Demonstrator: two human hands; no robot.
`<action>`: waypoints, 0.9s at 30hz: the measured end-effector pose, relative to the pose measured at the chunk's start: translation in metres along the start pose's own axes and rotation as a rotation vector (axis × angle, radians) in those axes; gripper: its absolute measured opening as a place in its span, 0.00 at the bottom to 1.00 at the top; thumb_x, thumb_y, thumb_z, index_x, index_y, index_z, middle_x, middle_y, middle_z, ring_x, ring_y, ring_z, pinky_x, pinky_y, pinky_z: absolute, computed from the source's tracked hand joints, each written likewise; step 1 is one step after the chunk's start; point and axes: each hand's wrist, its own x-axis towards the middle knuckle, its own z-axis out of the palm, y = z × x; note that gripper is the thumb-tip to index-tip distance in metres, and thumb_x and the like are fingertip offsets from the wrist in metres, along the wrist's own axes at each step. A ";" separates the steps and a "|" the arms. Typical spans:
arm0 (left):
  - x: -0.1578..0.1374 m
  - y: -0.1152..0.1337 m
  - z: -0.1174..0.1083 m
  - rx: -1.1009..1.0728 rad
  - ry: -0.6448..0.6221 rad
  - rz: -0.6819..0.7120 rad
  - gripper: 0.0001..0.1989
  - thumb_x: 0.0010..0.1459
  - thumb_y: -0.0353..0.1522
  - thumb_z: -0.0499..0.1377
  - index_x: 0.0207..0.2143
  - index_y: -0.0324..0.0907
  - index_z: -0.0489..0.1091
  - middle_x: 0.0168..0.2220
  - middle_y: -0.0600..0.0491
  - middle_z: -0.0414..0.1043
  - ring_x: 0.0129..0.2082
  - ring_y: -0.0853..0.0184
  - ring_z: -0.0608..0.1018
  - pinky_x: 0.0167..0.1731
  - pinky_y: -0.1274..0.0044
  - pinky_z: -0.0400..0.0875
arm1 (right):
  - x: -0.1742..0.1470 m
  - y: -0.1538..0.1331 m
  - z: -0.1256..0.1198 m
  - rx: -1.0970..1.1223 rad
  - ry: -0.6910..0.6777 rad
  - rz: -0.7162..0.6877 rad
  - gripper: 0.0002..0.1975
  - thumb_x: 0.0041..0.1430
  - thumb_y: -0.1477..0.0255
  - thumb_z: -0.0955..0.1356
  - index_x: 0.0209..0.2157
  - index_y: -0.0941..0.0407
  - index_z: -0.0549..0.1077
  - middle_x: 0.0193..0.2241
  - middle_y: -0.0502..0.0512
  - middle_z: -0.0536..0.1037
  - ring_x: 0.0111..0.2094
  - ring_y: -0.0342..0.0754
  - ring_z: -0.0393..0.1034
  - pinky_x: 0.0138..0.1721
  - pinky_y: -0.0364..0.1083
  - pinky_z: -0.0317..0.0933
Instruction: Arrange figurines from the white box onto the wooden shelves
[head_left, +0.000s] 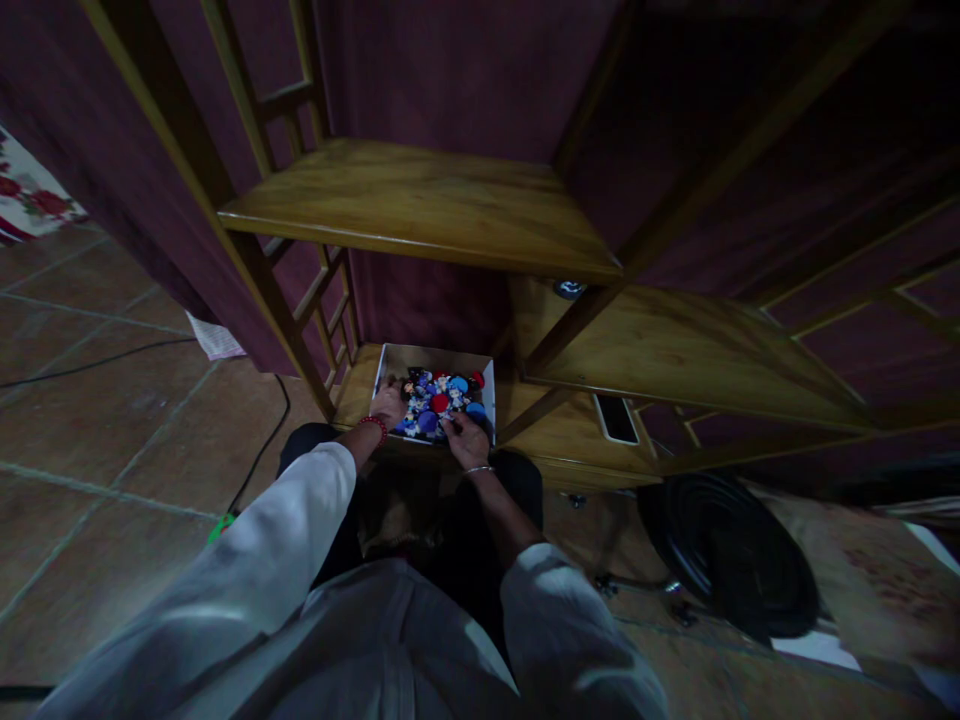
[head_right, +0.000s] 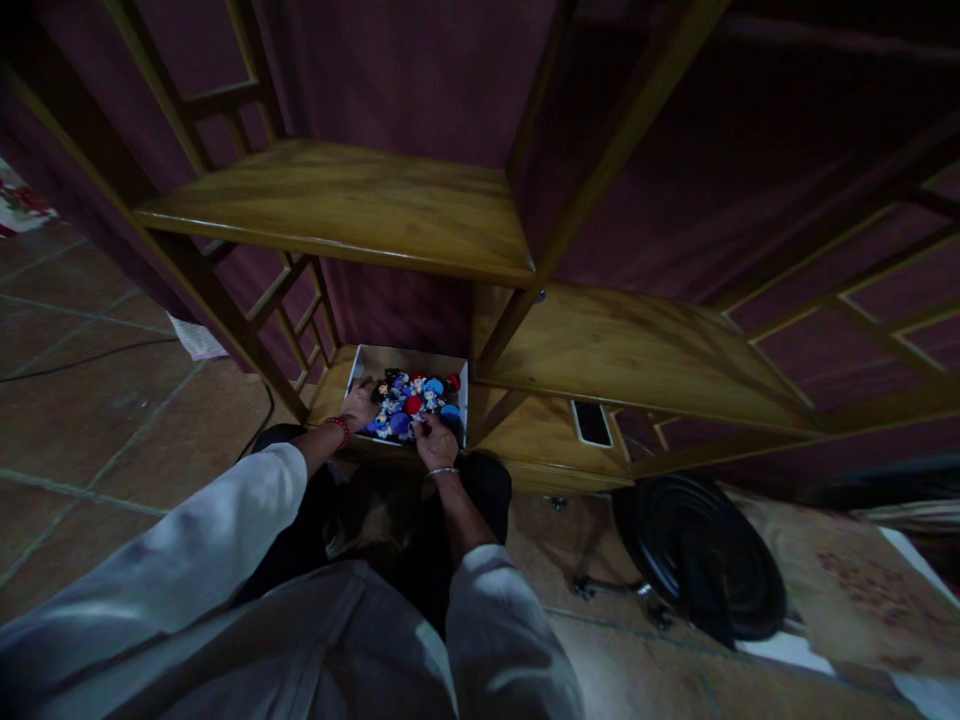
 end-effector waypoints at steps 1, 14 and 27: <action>-0.001 0.000 0.000 0.007 0.001 -0.003 0.22 0.50 0.27 0.53 0.50 0.41 0.63 0.50 0.45 0.62 0.50 0.62 0.66 0.48 0.76 0.62 | 0.000 0.000 0.000 -0.001 -0.003 0.000 0.17 0.57 0.60 0.61 0.45 0.51 0.70 0.39 0.51 0.77 0.40 0.47 0.71 0.41 0.44 0.63; -0.002 -0.002 0.007 -0.007 0.121 0.001 0.15 0.48 0.30 0.56 0.41 0.38 0.70 0.43 0.47 0.67 0.51 0.62 0.64 0.50 0.77 0.60 | 0.000 -0.001 -0.001 0.086 -0.007 0.058 0.17 0.55 0.60 0.62 0.44 0.49 0.70 0.39 0.49 0.77 0.42 0.46 0.70 0.43 0.43 0.63; -0.028 0.012 0.007 -0.318 0.169 0.151 0.22 0.47 0.22 0.56 0.48 0.41 0.65 0.48 0.49 0.62 0.50 0.66 0.67 0.54 0.74 0.60 | 0.000 -0.001 -0.001 0.126 0.033 0.062 0.15 0.54 0.61 0.63 0.42 0.48 0.72 0.37 0.48 0.77 0.40 0.46 0.70 0.42 0.44 0.63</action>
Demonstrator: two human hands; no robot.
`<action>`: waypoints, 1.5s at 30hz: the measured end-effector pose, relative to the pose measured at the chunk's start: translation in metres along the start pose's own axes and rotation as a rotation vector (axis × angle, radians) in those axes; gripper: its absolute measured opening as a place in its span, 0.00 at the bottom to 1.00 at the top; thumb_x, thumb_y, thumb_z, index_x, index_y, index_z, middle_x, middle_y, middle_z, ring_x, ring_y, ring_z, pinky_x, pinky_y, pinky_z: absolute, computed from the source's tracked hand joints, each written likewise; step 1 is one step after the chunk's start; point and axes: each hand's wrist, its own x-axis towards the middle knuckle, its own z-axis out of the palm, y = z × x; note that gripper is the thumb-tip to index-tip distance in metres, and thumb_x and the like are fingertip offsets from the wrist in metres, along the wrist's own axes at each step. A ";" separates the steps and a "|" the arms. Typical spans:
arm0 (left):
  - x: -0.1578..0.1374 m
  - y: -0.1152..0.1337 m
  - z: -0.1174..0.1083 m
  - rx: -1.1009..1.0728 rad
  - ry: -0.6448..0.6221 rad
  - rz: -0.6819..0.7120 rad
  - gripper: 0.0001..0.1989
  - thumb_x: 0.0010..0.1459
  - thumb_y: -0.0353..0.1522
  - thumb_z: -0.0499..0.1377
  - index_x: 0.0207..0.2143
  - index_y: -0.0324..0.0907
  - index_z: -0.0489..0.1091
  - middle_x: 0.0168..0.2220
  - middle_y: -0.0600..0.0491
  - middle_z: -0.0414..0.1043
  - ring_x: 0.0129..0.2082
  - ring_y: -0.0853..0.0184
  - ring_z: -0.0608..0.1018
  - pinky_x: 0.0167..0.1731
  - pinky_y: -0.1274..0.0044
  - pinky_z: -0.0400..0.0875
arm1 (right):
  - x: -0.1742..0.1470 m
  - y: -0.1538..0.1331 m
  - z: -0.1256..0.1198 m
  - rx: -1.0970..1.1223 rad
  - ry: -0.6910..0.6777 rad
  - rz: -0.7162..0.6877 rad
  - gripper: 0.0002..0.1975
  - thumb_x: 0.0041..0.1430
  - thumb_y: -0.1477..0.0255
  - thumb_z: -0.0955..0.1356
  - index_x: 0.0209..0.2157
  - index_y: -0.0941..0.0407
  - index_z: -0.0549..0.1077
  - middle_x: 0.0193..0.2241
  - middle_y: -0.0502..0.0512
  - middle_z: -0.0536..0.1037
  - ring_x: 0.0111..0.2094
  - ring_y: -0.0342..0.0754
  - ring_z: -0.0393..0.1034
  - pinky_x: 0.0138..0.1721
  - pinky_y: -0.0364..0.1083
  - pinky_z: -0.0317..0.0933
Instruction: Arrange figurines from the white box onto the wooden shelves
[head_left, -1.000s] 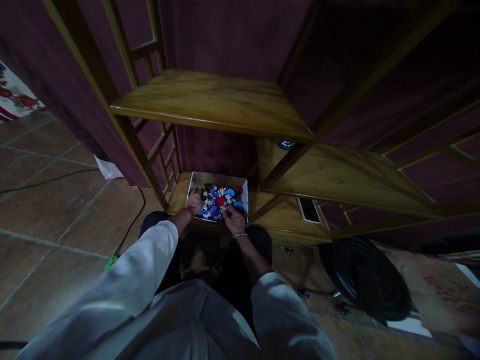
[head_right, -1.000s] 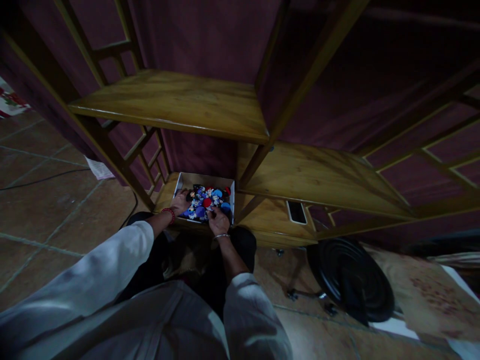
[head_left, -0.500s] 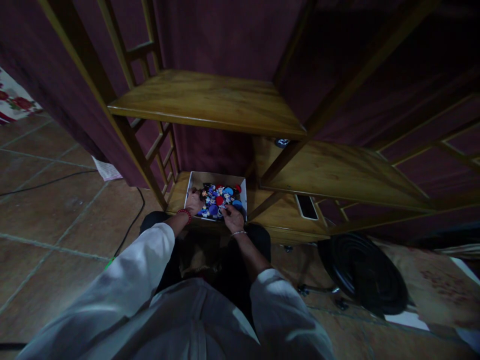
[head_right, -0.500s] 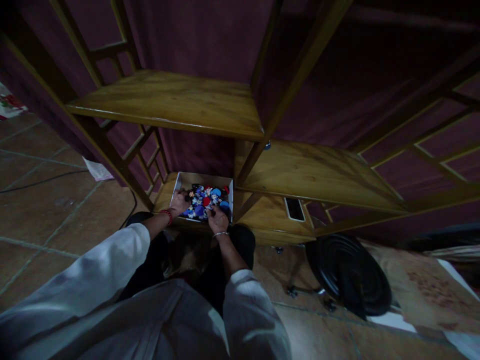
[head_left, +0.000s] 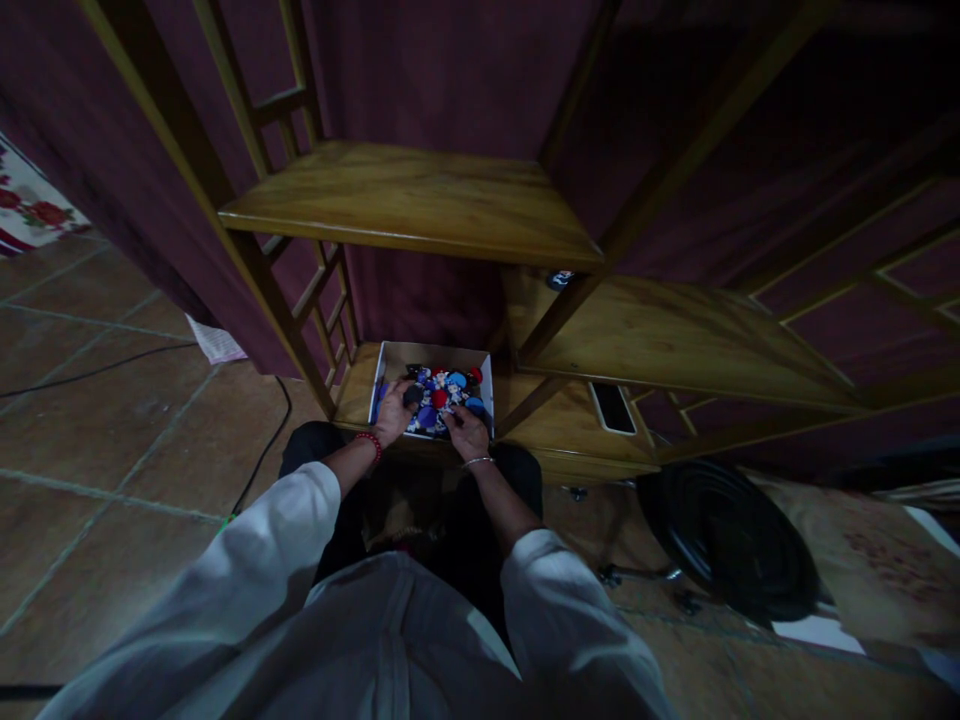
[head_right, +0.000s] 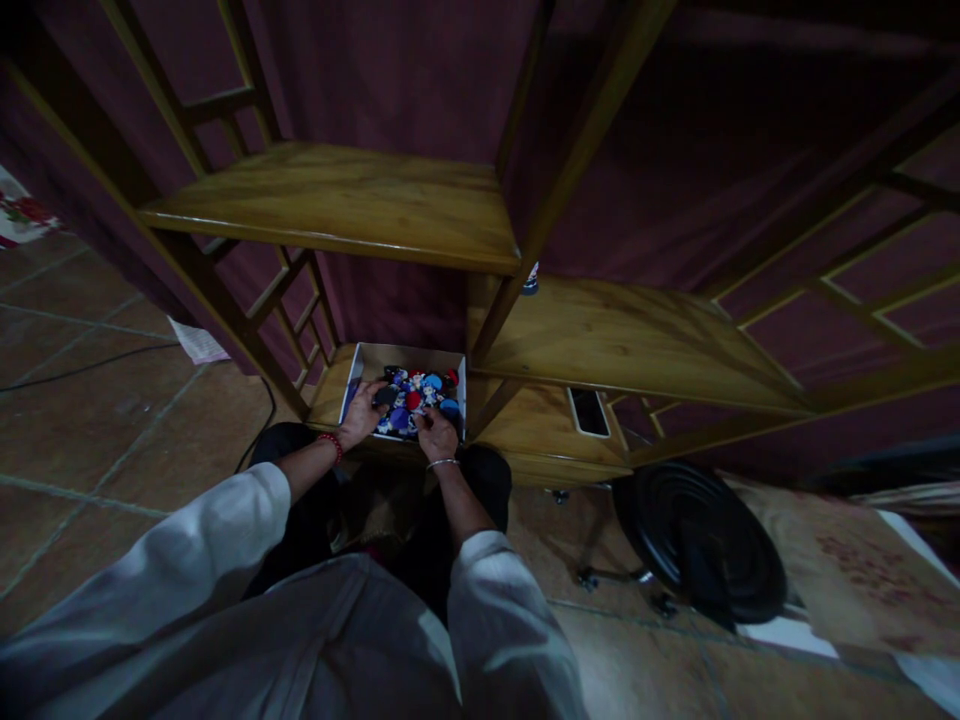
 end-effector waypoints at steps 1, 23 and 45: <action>-0.002 0.000 0.000 -0.018 -0.004 0.007 0.22 0.47 0.22 0.56 0.47 0.41 0.65 0.48 0.49 0.62 0.50 0.67 0.67 0.53 0.75 0.61 | 0.000 0.000 0.000 0.003 -0.004 0.003 0.15 0.54 0.61 0.63 0.43 0.48 0.72 0.37 0.48 0.77 0.40 0.46 0.70 0.42 0.44 0.63; -0.024 0.013 0.009 0.015 -0.083 -0.028 0.13 0.54 0.35 0.56 0.40 0.44 0.73 0.41 0.51 0.73 0.42 0.66 0.73 0.47 0.75 0.66 | 0.005 0.005 -0.001 0.153 0.036 -0.004 0.13 0.53 0.63 0.64 0.40 0.51 0.73 0.35 0.50 0.77 0.39 0.47 0.71 0.42 0.46 0.65; -0.025 0.037 0.023 -0.618 -0.147 -0.487 0.10 0.55 0.30 0.53 0.36 0.38 0.71 0.33 0.52 0.75 0.26 0.71 0.76 0.29 0.78 0.73 | 0.006 0.001 0.004 0.571 0.021 0.099 0.20 0.51 0.64 0.64 0.45 0.56 0.67 0.39 0.54 0.75 0.31 0.45 0.74 0.26 0.42 0.69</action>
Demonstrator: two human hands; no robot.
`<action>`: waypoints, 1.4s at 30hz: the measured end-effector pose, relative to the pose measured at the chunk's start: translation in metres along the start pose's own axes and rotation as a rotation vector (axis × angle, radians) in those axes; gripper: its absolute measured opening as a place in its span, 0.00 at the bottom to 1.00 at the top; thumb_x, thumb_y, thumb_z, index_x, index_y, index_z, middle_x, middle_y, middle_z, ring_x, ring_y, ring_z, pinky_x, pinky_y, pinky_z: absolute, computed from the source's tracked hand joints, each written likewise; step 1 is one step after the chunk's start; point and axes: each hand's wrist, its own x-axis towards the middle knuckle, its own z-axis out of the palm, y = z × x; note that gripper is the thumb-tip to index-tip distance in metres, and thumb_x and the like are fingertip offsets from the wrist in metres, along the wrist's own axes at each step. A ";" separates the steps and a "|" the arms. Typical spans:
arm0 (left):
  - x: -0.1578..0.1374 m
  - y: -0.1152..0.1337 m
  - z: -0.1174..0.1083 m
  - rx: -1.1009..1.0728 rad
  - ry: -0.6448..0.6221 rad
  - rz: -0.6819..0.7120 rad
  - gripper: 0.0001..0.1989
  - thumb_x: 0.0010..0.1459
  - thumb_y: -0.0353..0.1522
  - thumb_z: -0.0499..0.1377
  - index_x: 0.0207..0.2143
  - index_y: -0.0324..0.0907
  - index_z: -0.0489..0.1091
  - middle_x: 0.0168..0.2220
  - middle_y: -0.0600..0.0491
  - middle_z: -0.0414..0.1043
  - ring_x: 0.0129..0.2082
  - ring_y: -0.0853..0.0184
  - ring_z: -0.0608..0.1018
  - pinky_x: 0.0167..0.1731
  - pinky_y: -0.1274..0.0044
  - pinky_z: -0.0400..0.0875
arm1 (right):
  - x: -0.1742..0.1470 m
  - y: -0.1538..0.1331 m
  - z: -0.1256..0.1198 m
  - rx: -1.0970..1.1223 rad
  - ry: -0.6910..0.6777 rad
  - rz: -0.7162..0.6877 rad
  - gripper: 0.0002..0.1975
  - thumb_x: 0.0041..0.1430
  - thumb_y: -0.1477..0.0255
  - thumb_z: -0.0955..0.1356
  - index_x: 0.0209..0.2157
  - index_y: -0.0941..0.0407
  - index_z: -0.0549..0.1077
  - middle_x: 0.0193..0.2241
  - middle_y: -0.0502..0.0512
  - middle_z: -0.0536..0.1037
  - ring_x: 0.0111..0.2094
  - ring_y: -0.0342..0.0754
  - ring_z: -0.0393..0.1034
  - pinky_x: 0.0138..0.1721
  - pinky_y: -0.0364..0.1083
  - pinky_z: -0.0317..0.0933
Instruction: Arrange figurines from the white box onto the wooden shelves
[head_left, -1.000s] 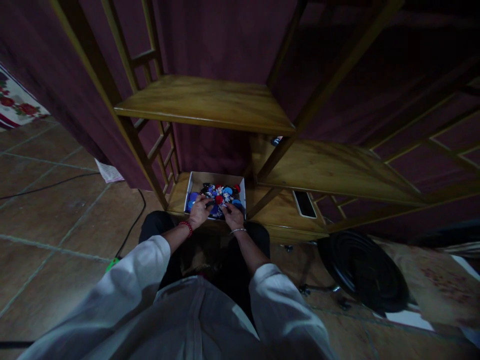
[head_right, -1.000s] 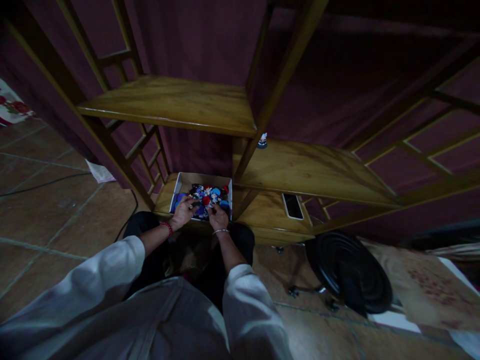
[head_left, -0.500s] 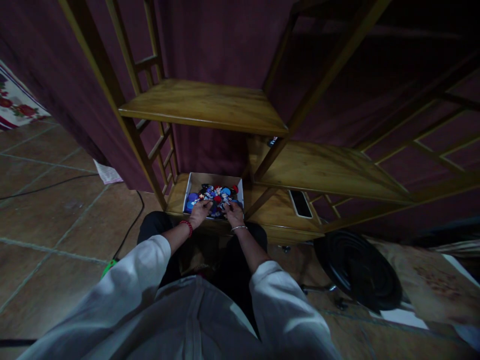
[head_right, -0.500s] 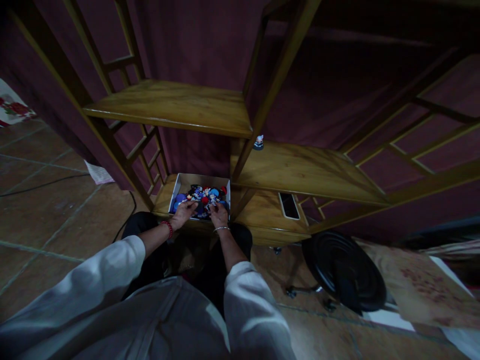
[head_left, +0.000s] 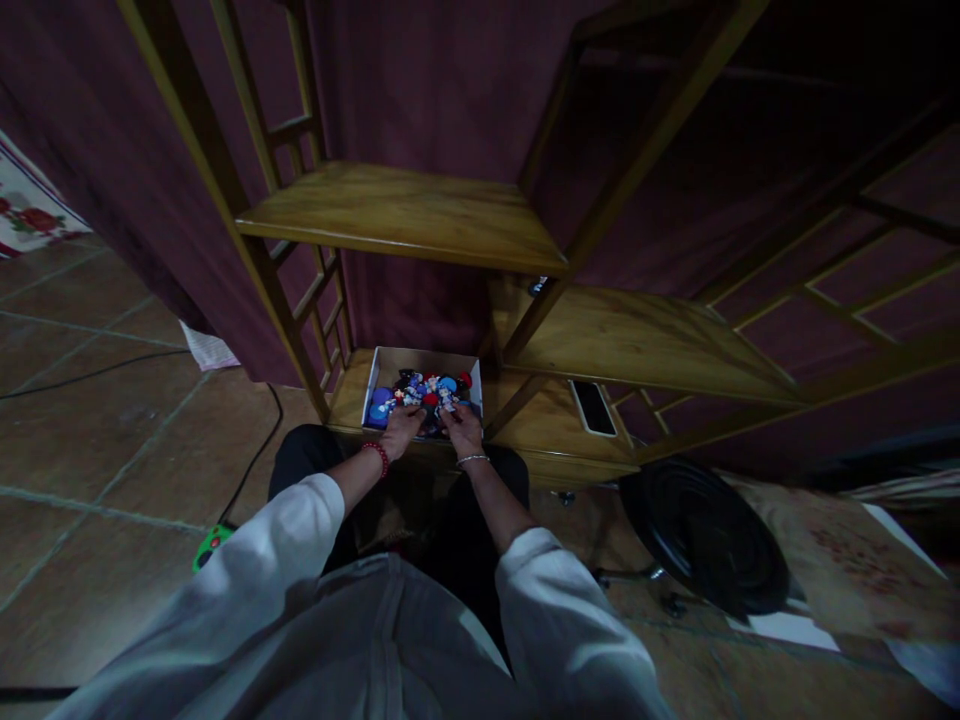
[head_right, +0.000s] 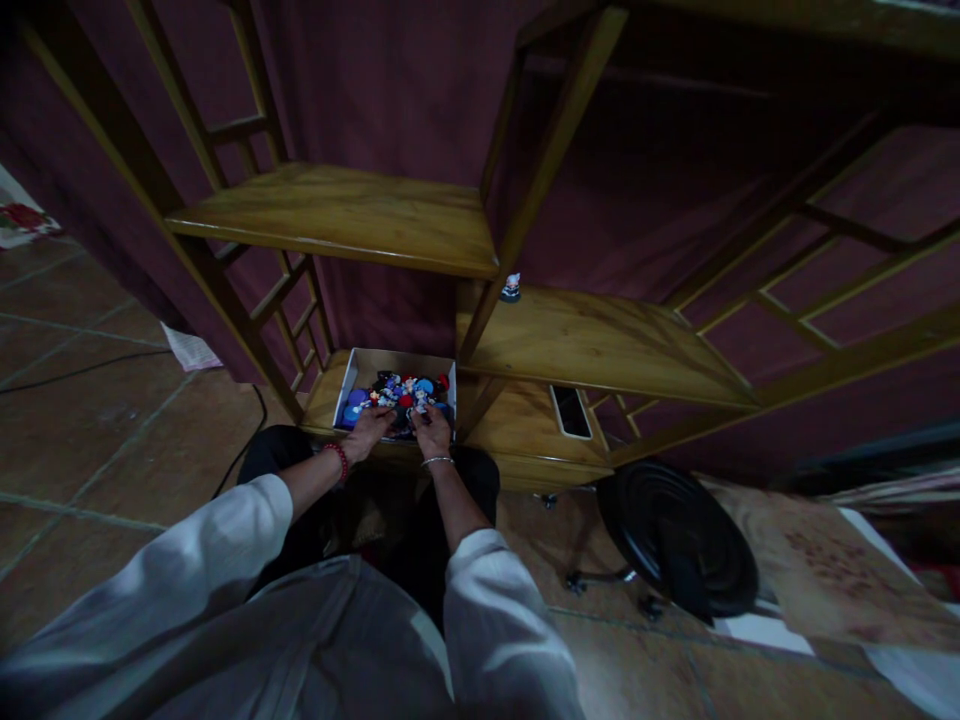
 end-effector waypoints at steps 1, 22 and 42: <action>-0.001 0.002 0.001 -0.018 -0.002 -0.009 0.10 0.55 0.30 0.53 0.37 0.38 0.71 0.33 0.51 0.75 0.26 0.71 0.76 0.29 0.78 0.73 | 0.000 -0.001 0.000 -0.006 0.008 -0.004 0.20 0.51 0.63 0.64 0.45 0.56 0.67 0.39 0.54 0.76 0.31 0.45 0.73 0.26 0.42 0.69; -0.018 0.025 -0.002 -0.604 -0.083 -0.068 0.03 0.48 0.27 0.61 0.26 0.37 0.68 0.24 0.55 0.71 0.22 0.72 0.74 0.32 0.75 0.71 | -0.005 -0.025 -0.001 0.236 0.114 -0.082 0.23 0.41 0.60 0.69 0.39 0.57 0.73 0.32 0.53 0.77 0.33 0.48 0.70 0.36 0.48 0.65; -0.053 0.068 -0.018 -0.822 -0.305 0.079 0.13 0.45 0.26 0.64 0.37 0.37 0.71 0.34 0.51 0.74 0.30 0.71 0.75 0.36 0.76 0.69 | -0.043 -0.091 -0.018 0.368 0.036 -0.282 0.20 0.46 0.63 0.69 0.42 0.56 0.70 0.39 0.54 0.76 0.40 0.46 0.70 0.44 0.49 0.63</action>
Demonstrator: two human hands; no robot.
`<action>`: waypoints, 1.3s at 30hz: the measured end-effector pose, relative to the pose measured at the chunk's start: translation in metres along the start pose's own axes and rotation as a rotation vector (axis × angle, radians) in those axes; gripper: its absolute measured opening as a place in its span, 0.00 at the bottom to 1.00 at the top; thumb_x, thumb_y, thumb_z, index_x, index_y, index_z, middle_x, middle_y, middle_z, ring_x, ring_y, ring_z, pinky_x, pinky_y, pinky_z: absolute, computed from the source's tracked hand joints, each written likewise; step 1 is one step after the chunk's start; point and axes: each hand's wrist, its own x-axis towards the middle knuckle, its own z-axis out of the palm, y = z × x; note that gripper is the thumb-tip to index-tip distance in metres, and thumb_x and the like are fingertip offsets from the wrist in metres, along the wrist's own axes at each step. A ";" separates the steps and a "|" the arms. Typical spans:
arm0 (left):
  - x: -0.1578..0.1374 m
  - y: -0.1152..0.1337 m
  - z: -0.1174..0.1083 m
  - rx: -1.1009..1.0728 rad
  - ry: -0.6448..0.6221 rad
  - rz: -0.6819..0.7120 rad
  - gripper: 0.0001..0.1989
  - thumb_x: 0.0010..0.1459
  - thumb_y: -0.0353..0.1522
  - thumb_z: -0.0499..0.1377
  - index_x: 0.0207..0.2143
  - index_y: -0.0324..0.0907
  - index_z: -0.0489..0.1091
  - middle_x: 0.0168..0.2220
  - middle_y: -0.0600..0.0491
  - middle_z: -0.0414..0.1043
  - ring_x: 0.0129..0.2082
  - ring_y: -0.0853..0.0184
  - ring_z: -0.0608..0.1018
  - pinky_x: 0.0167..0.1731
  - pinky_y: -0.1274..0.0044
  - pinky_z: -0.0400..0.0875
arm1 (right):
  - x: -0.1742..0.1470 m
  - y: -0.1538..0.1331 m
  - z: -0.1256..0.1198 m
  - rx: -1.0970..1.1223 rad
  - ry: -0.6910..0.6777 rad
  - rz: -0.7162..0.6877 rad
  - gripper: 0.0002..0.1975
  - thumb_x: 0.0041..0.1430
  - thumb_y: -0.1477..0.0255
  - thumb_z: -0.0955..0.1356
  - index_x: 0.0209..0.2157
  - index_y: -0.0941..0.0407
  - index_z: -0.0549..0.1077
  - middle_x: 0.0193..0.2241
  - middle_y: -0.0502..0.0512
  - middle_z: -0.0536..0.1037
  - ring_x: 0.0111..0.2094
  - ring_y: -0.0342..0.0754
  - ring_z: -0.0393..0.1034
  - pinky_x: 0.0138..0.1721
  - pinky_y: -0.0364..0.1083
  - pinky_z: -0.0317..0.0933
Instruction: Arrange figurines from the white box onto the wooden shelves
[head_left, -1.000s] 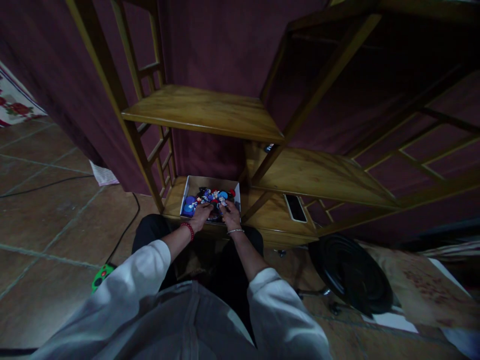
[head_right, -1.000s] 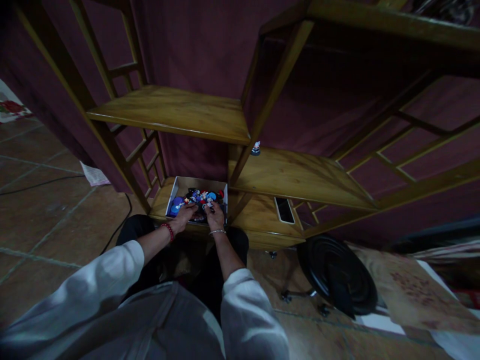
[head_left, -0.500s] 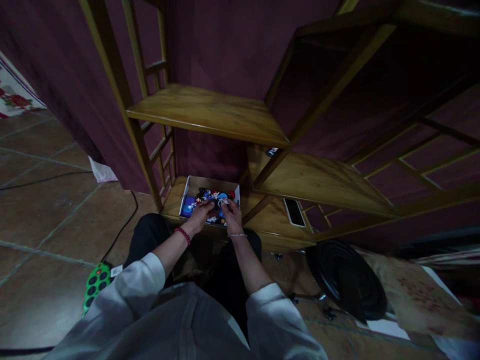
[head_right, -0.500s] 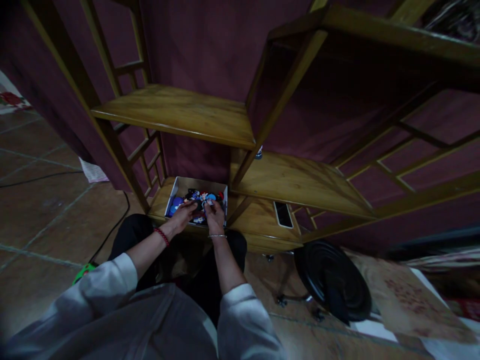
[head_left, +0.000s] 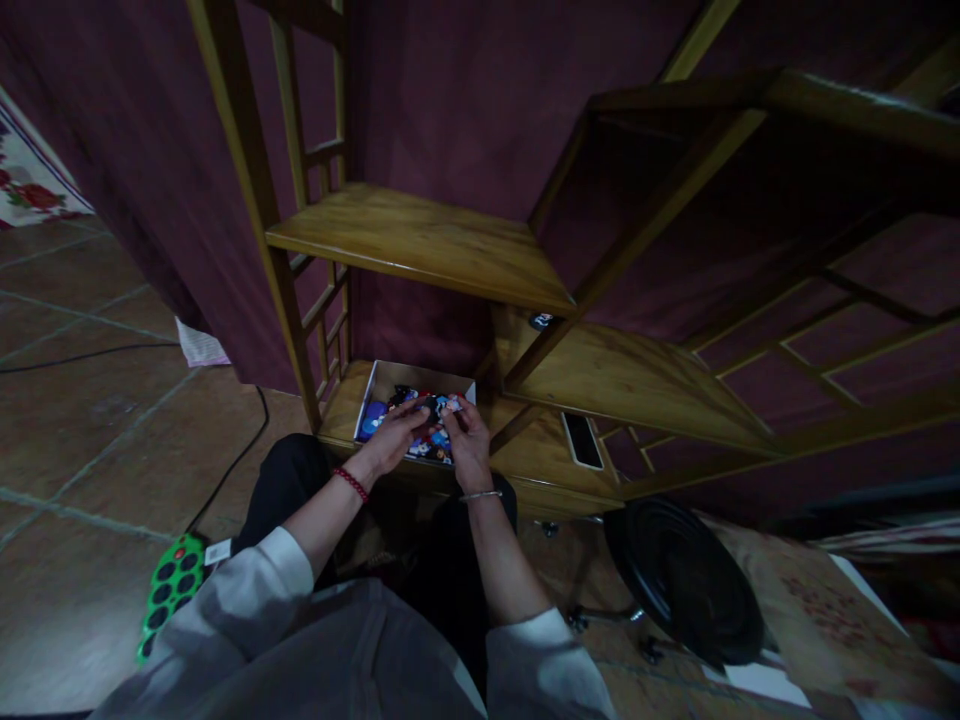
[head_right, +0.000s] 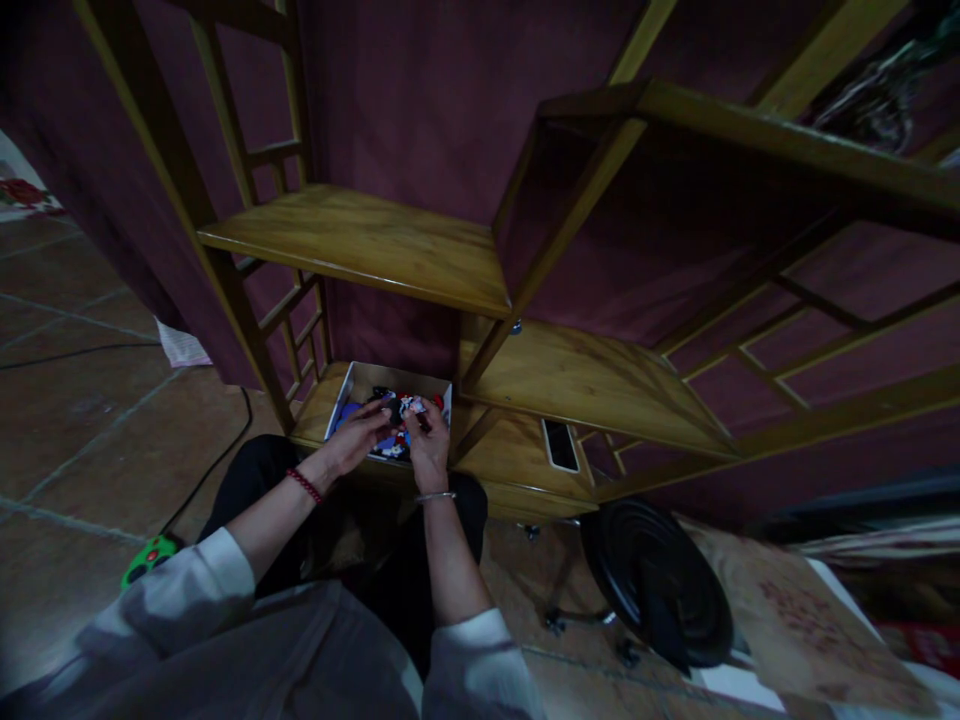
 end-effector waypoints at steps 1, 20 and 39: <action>-0.001 0.002 0.001 0.003 -0.015 -0.002 0.13 0.46 0.27 0.63 0.37 0.37 0.71 0.34 0.51 0.74 0.30 0.71 0.75 0.37 0.75 0.69 | -0.001 -0.003 0.000 0.002 -0.003 -0.001 0.20 0.46 0.64 0.69 0.42 0.56 0.70 0.39 0.54 0.76 0.39 0.46 0.70 0.44 0.49 0.63; -0.022 0.023 0.015 0.052 -0.157 0.055 0.16 0.45 0.29 0.64 0.40 0.39 0.72 0.40 0.49 0.73 0.39 0.66 0.74 0.41 0.74 0.68 | -0.019 -0.046 -0.005 -0.113 -0.056 -0.143 0.16 0.48 0.65 0.68 0.40 0.54 0.71 0.37 0.51 0.75 0.37 0.46 0.69 0.42 0.47 0.63; -0.030 0.032 0.024 0.161 -0.146 0.040 0.18 0.44 0.36 0.65 0.38 0.37 0.71 0.34 0.50 0.73 0.27 0.71 0.74 0.28 0.78 0.67 | -0.027 -0.066 -0.008 -0.117 -0.060 -0.179 0.14 0.47 0.66 0.69 0.37 0.55 0.73 0.33 0.50 0.75 0.34 0.44 0.68 0.38 0.43 0.64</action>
